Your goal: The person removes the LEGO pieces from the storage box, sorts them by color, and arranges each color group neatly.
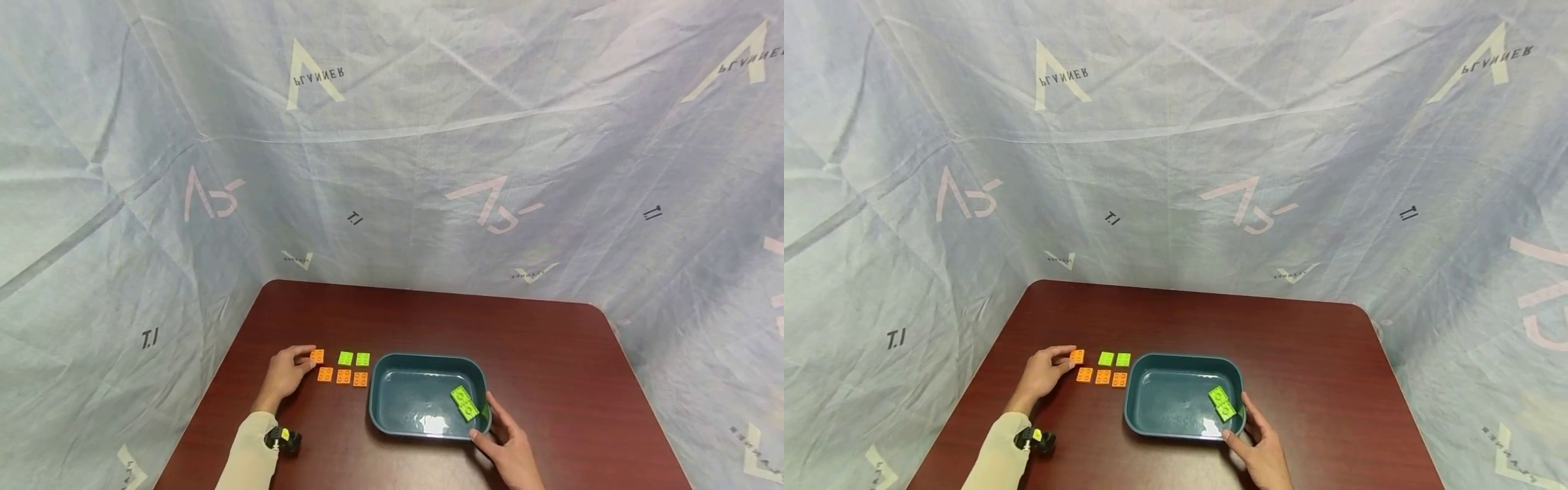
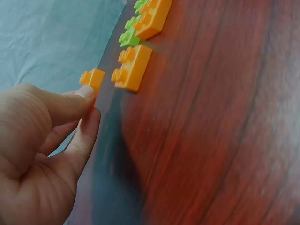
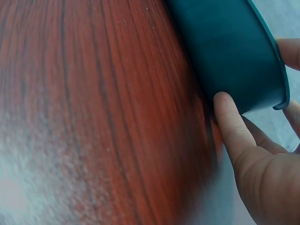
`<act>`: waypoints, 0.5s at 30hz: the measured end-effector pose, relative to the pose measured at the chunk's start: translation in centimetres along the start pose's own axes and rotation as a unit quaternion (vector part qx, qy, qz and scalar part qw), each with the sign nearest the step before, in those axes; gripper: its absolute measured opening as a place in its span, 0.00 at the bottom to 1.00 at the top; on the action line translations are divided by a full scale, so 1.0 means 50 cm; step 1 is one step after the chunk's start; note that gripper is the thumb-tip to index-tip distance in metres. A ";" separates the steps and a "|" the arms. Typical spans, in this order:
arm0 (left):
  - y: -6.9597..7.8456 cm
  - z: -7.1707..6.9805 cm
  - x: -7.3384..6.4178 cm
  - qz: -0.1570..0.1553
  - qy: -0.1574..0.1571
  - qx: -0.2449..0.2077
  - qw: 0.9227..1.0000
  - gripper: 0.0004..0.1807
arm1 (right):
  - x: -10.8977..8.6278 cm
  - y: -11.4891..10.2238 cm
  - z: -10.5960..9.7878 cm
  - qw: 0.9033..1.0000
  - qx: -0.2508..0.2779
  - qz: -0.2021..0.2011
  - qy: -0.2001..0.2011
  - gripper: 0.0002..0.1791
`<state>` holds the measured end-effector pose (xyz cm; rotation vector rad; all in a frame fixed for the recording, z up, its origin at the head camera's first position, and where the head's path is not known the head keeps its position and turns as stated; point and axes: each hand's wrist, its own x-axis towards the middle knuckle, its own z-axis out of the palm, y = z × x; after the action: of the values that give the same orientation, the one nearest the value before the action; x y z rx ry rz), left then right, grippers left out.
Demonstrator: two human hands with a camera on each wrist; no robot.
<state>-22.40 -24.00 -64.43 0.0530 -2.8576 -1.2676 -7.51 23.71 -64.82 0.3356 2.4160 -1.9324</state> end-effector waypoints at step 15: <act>-0.014 -0.025 -0.030 -0.015 -0.022 0.058 0.998 0.21 | 0.000 -0.003 0.000 1.000 0.008 0.013 -0.002 0.46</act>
<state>-20.87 -25.33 -64.12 0.0715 -2.9761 -1.1212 -7.53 23.67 -64.70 0.3602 2.3831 -1.9408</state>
